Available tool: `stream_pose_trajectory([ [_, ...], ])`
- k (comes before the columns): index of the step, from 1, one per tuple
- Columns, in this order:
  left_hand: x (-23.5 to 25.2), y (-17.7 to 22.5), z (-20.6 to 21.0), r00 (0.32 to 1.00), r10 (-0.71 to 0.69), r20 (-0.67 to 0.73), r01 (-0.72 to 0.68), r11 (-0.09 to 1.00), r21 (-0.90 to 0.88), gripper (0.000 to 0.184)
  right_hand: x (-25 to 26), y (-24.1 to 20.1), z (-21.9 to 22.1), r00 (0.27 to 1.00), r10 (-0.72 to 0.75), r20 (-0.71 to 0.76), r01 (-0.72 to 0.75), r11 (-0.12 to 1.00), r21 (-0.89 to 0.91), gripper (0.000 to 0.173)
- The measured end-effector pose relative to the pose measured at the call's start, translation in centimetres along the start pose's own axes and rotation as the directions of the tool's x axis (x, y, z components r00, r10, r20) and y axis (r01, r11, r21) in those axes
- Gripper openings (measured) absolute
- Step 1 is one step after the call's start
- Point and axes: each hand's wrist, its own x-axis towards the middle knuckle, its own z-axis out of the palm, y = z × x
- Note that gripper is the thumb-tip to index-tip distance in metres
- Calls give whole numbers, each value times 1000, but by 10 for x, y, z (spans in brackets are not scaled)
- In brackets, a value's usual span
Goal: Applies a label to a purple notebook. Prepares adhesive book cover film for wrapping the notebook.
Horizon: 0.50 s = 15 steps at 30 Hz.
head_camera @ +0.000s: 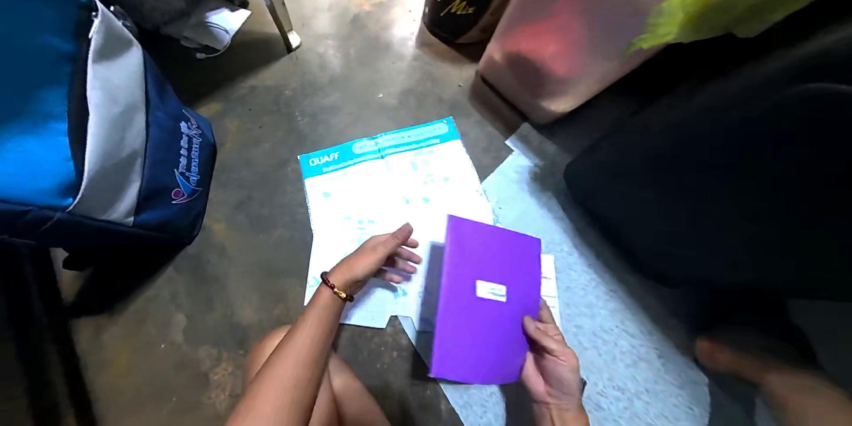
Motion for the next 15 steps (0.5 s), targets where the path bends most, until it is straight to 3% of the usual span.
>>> stream_pose_trajectory([
  [2,-3,4,-3,998,62,28,-56,985,-162,42,4,8,39,999,41,-8,-42,994,-100,41],
  [5,-3,-2,-20,949,109,-294,-190,946,-261,26,11,20,84,985,88,148,-46,963,-264,39],
  [7,-3,-14,-48,869,70,-490,-303,858,-414,20,25,27,94,952,67,297,89,871,-482,47],
  [9,-7,-18,-72,753,-15,-658,-466,695,-548,19,42,39,99,955,-32,294,239,672,-701,41],
  [11,-8,-15,-88,672,-112,-732,-616,465,-636,18,58,54,102,943,-147,298,332,433,-838,32],
  [13,-2,-19,-99,700,-126,-703,-667,234,-707,27,69,66,107,922,-193,335,379,283,-881,29],
  [15,6,-37,-107,799,75,-597,-599,-7,-801,34,77,78,112,905,-234,354,401,194,-895,31],
])
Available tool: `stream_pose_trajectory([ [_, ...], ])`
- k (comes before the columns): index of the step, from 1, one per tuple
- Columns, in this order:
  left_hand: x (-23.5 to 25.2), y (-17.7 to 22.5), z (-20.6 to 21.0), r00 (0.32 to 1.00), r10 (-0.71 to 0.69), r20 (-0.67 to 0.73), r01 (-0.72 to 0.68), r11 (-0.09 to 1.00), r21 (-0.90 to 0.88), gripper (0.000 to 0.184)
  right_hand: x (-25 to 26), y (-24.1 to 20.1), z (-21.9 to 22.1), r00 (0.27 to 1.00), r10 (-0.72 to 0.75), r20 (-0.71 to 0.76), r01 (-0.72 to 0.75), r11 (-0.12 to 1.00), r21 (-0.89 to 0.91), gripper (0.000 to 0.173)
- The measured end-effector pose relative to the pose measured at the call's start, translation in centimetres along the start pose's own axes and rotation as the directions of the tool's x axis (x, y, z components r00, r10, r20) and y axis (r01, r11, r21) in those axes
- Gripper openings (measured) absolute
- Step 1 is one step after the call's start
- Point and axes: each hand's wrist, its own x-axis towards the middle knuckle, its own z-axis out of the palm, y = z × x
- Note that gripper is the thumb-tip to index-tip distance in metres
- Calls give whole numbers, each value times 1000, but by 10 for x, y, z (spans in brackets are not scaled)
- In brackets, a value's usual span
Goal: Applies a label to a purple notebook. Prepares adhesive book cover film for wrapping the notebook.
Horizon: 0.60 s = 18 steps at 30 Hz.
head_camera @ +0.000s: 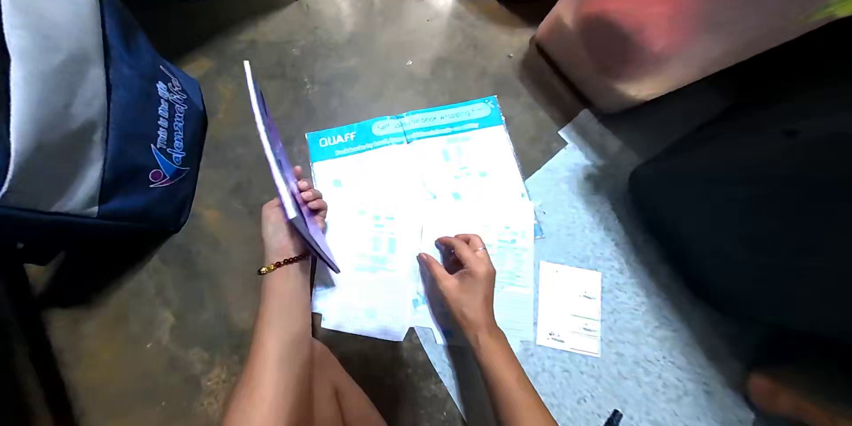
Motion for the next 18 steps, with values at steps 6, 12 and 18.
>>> stream_pose_trajectory([
  [6,27,-42,-32,897,-242,371,291,953,-82,29,7,-4,10,997,75,-13,-76,987,-141,31],
  [12,32,-75,-56,904,-331,272,330,943,50,45,7,-9,14,1000,26,-5,-26,957,-288,19],
  [18,15,-85,-19,955,-264,-135,291,922,257,47,6,-38,20,981,107,160,5,817,-577,16],
])
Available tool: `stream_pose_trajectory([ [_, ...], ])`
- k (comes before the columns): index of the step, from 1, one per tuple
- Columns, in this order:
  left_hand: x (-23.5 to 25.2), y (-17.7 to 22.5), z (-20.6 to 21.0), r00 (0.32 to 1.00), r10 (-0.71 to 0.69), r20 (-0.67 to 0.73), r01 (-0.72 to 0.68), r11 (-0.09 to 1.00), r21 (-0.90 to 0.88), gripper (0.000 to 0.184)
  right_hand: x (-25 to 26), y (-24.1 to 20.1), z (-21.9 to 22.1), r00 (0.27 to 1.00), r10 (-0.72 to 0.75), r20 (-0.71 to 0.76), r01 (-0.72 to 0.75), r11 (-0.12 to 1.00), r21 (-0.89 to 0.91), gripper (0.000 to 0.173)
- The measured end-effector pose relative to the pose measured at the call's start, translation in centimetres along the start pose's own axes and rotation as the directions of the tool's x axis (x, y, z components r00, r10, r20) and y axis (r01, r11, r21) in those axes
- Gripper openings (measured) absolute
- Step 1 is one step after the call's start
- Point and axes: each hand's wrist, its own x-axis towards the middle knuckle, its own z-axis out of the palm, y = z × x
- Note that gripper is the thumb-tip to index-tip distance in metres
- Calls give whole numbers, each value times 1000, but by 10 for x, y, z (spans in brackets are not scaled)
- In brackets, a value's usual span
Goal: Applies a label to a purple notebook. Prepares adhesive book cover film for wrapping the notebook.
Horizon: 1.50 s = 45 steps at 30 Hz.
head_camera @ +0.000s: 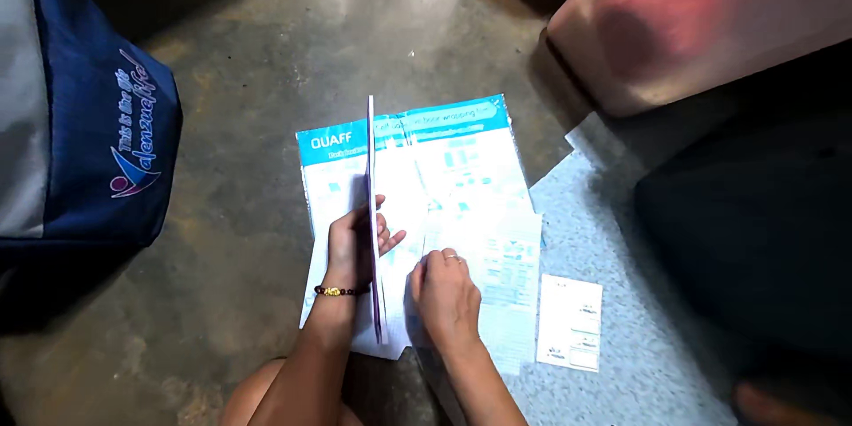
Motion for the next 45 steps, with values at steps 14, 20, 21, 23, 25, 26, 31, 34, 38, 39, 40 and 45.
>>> stream_pose_trajectory([
  [14,29,-4,-43,740,-118,662,190,981,-37,34,26,-11,-33,879,104,465,-102,994,-30,26],
  [20,15,-5,-22,942,-113,317,104,994,44,55,22,19,-21,944,-96,317,39,983,182,20],
  [21,14,-5,-18,962,-103,252,89,994,65,57,21,22,-17,954,-120,276,66,978,199,19],
  [23,13,-6,-14,980,-95,174,82,993,82,56,20,27,-11,963,-160,219,109,968,227,18],
  [25,13,-6,-12,985,-95,143,83,993,89,55,18,33,-6,970,-190,153,146,955,260,18],
  [26,14,-6,-12,986,-97,138,84,992,93,55,16,36,-1,973,-210,96,177,946,270,18],
  [31,16,-6,-14,983,-104,150,89,991,103,54,8,44,11,971,-228,-74,239,922,305,19],
  [34,17,-6,-15,983,-103,154,84,988,126,52,5,46,13,971,-214,-105,237,918,317,20],
  [38,18,-8,-15,985,-101,143,83,988,131,50,3,50,12,972,-213,-99,235,904,357,22],
  [39,19,-9,-15,986,-101,135,84,988,132,49,2,51,11,972,-216,-94,235,897,374,22],
  [40,19,-9,-14,987,-100,126,83,988,132,48,2,51,11,972,-215,-90,233,892,387,22],
  [45,20,-10,-16,981,-96,168,75,990,122,49,6,51,12,977,-187,-106,214,889,404,24],
])
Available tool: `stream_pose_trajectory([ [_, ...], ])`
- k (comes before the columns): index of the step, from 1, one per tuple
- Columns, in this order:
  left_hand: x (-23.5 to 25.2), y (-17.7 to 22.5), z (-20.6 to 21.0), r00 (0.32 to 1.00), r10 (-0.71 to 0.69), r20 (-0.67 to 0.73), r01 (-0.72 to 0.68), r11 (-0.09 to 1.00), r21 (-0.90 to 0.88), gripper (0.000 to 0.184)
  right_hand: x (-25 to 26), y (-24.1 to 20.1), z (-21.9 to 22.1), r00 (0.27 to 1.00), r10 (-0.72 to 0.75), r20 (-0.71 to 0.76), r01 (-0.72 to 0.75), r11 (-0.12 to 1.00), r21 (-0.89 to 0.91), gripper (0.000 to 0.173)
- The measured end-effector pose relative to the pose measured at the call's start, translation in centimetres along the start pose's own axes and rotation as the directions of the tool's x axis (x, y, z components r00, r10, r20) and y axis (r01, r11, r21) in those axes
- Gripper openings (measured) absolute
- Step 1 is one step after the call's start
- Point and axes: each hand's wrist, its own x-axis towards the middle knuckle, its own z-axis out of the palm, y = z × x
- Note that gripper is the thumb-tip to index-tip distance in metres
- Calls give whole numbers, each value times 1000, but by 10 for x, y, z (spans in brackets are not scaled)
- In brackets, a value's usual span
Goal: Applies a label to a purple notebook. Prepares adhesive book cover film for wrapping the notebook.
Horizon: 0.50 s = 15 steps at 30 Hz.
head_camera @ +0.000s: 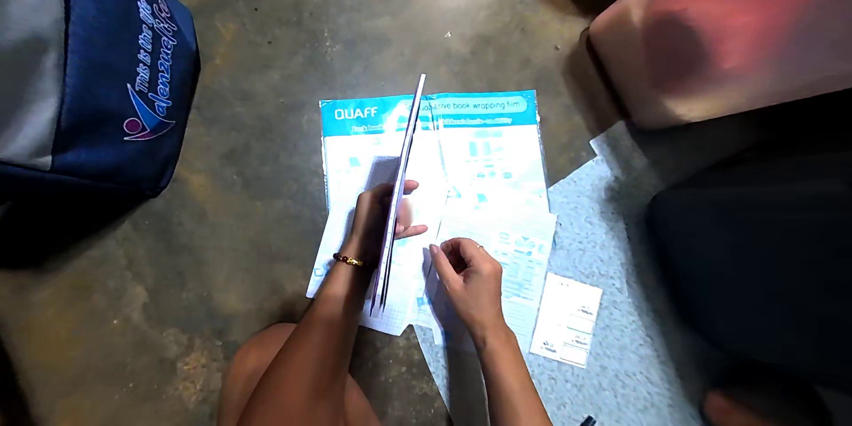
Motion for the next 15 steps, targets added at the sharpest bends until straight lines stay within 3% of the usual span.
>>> stream_pose_trajectory([
  [5,-3,4,0,998,-22,59,24,999,-43,55,3,-12,1,1000,24,16,-23,993,-115,18],
  [9,-9,10,13,999,-39,-18,39,999,-5,56,8,-27,-4,993,97,67,-83,979,-186,15],
  [15,-8,9,5,996,-40,79,43,998,-38,54,10,-41,-10,958,249,140,-209,946,-248,18],
])
